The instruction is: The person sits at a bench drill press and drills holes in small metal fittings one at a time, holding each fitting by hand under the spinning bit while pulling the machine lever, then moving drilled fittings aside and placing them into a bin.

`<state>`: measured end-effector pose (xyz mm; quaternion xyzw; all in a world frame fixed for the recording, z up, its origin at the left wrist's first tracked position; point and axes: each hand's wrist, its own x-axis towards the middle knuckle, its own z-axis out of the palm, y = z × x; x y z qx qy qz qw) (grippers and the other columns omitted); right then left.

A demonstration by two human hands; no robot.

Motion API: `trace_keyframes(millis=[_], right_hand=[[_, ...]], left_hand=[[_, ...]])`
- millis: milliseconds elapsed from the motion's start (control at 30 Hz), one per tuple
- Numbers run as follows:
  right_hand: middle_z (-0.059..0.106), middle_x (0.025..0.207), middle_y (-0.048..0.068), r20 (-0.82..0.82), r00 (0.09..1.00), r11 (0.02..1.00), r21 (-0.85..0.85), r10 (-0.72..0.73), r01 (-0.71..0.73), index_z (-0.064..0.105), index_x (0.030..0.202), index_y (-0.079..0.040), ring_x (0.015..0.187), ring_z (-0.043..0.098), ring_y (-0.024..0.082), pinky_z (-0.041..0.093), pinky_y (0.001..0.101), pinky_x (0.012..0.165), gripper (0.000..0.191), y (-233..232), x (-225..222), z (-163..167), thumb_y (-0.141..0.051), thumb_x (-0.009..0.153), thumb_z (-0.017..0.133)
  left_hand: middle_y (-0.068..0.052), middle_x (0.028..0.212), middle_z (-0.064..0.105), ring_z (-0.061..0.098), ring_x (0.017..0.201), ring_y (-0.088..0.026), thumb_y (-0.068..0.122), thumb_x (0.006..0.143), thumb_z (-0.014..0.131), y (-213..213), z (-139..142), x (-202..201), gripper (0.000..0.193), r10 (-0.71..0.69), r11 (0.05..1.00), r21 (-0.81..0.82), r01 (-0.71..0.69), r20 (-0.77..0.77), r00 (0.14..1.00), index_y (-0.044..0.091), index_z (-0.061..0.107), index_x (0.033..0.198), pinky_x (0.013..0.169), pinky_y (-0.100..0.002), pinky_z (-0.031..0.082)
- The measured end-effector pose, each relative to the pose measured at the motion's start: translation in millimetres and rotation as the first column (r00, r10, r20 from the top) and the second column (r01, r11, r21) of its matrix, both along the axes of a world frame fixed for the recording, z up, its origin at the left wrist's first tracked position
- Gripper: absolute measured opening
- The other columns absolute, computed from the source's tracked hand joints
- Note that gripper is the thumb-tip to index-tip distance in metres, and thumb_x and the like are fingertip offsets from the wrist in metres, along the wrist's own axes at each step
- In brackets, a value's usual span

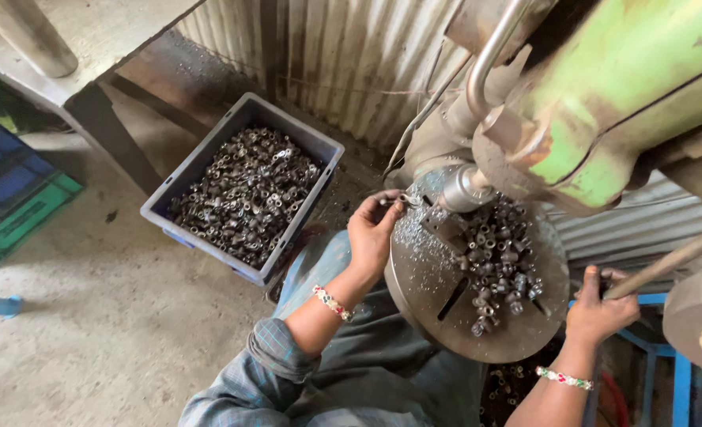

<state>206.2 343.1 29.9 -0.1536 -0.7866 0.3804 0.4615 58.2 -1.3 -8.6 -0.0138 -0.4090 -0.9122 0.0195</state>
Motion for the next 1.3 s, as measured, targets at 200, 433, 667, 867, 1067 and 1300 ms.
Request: trace_keyframes(millis=[200, 433, 667, 867, 1067, 1300], right_hand=[[0.06, 0.078, 0.006, 0.005, 1.0, 1.0, 0.001, 0.017, -0.017, 0.057, 0.1, 0.004, 0.06, 0.053, 0.011, 0.043, 0.0294, 0.058, 0.019, 3, 0, 0, 0.001, 0.105, 0.075], [0.061, 0.085, 0.005, -0.003, 1.0, 1.0, 0.004, 0.005, -0.005, 0.056, 0.106, 0.002, 0.063, 0.054, 0.012, 0.043, 0.028, 0.056, 0.018, 7, 0, -5, 0.003, 0.103, 0.074], [0.058, 0.087, 0.009, -0.147, 0.984, 0.992, -0.061, 0.096, -0.106, 0.05, 0.108, 0.005, 0.059, 0.049, 0.013, 0.037, 0.0288, 0.052, 0.026, 9, -35, 4, -0.004, 0.109, 0.075], [0.061, 0.101, 0.01, -0.196, 0.981, 1.0, 0.027, 0.012, -0.006, 0.053, 0.12, 0.005, 0.066, 0.047, 0.014, 0.037, 0.032, 0.056, 0.028, 24, -139, 49, -0.011, 0.109, 0.072], [0.058, 0.094, 0.006, -0.01, 0.997, 0.99, 0.12, -0.075, 0.075, 0.052, 0.112, 0.002, 0.065, 0.046, 0.012, 0.037, 0.0312, 0.055, 0.024, 27, -182, 81, -0.013, 0.112, 0.071], [0.054, 0.085, 0.002, -0.132, 0.99, 0.995, -0.089, 0.041, -0.053, 0.052, 0.102, -0.001, 0.064, 0.045, 0.01, 0.036, 0.0302, 0.054, 0.025, -2, -83, 44, -0.015, 0.115, 0.069]], left_hand=[[-0.005, 0.107, 0.075, 0.068, 0.095, -0.009, 0.002, 0.101, 0.063, 7, 27, 0, 0.017, -0.036, 0.994, -0.11, 0.027, -0.077, 0.996, -0.004, 0.071, 0.114, 0.088, -0.025, 0.057], [-0.006, 0.096, 0.078, 0.069, 0.089, -0.009, 0.006, 0.1, 0.066, 2, 32, -28, 0.017, -0.232, 0.844, -0.506, 0.177, -0.047, 0.972, -0.002, 0.075, 0.112, 0.082, -0.025, 0.057], [-0.002, 0.103, 0.072, 0.066, 0.093, -0.008, 0.004, 0.1, 0.065, 9, 2, -51, 0.014, -0.439, 0.894, -0.144, 0.424, -0.094, 0.894, -0.001, 0.07, 0.113, 0.086, -0.027, 0.056], [-0.004, 0.102, 0.073, 0.069, 0.095, -0.01, 0.005, 0.099, 0.07, 9, -8, -54, 0.01, -0.466, 0.885, -0.064, 0.462, -0.134, 0.875, -0.002, 0.07, 0.106, 0.091, -0.03, 0.058], [-0.006, 0.097, 0.074, 0.07, 0.091, -0.012, 0.006, 0.098, 0.07, 0, 1, -58, 0.012, -0.481, 0.877, -0.082, 0.474, -0.119, 0.869, -0.003, 0.071, 0.106, 0.088, -0.03, 0.059], [-0.005, 0.095, 0.074, 0.069, 0.086, -0.011, 0.002, 0.096, 0.07, 14, 18, -44, 0.012, -0.268, 0.963, -0.032, 0.267, -0.039, 0.963, -0.004, 0.071, 0.106, 0.082, -0.028, 0.059]])
